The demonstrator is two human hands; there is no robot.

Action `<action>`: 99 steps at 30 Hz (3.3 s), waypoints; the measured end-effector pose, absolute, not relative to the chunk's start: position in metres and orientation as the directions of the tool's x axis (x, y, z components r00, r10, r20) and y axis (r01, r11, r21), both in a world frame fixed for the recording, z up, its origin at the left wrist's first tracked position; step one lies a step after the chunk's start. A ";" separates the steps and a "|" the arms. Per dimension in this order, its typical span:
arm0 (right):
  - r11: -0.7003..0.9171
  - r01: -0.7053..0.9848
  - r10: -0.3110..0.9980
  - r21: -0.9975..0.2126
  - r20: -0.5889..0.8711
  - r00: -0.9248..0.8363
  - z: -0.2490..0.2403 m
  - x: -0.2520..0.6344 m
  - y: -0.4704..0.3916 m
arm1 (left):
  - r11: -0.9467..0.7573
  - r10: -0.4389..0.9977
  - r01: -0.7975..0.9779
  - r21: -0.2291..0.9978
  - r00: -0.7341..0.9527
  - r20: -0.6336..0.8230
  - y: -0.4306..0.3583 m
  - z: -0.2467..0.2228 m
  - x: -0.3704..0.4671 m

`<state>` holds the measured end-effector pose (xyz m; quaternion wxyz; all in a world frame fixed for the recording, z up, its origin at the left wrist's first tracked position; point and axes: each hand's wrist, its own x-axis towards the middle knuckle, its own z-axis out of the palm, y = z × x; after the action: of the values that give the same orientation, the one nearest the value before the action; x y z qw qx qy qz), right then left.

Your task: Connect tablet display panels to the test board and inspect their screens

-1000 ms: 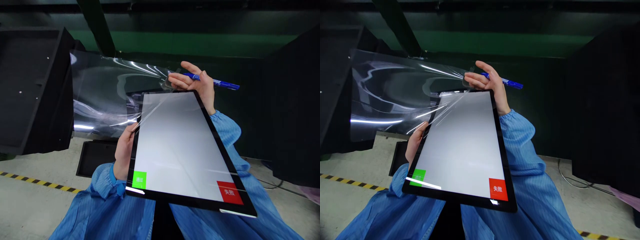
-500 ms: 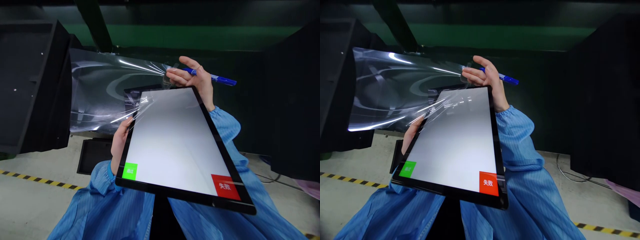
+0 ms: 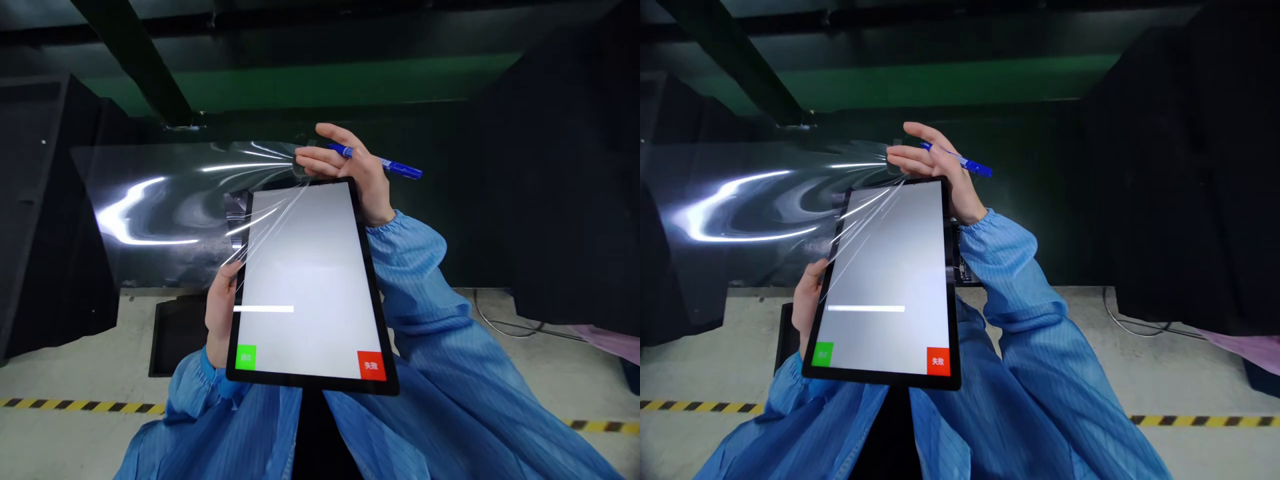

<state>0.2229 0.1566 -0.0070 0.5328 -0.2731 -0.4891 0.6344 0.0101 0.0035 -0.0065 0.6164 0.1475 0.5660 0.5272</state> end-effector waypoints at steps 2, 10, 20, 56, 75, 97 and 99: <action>0.065 -0.430 0.945 -0.900 0.194 -0.264 -0.005 0.223 0.155 | 0.389 0.804 -0.521 0.760 -0.211 -0.556 0.002 -0.006 0.017; 0.062 -0.416 0.924 -0.907 0.210 -0.320 -0.003 0.223 0.156 | 0.534 0.733 -0.726 0.434 0.141 -0.666 0.000 -0.021 0.019; 0.063 -0.395 0.907 -0.917 0.218 -0.361 -0.003 0.229 0.154 | 0.508 0.740 -0.717 0.478 0.080 -0.667 -0.002 -0.025 0.023; 0.873 0.433 0.482 -0.225 0.535 -0.694 -0.010 0.211 0.042 | 0.486 0.801 -0.767 0.419 0.200 -0.564 0.007 -0.024 0.017; 0.231 0.896 0.876 -0.379 0.483 -0.022 -0.090 0.348 0.052 | 0.301 0.922 -0.785 0.541 0.096 -0.374 0.015 -0.043 0.000; 0.337 0.439 0.941 -0.833 0.277 -0.197 -0.040 0.268 0.039 | 0.348 0.887 -0.415 0.841 -0.144 -0.438 -0.001 -0.029 -0.006; 0.284 0.202 0.918 -0.937 0.204 -0.341 -0.025 0.246 0.044 | 0.337 0.898 -0.168 0.927 -0.238 -0.369 -0.001 -0.022 -0.015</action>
<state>0.2457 0.0443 -0.0253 0.4065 -0.4052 -0.6904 0.4404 -0.0148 -0.0011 -0.0216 0.5406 0.2977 0.6132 0.4931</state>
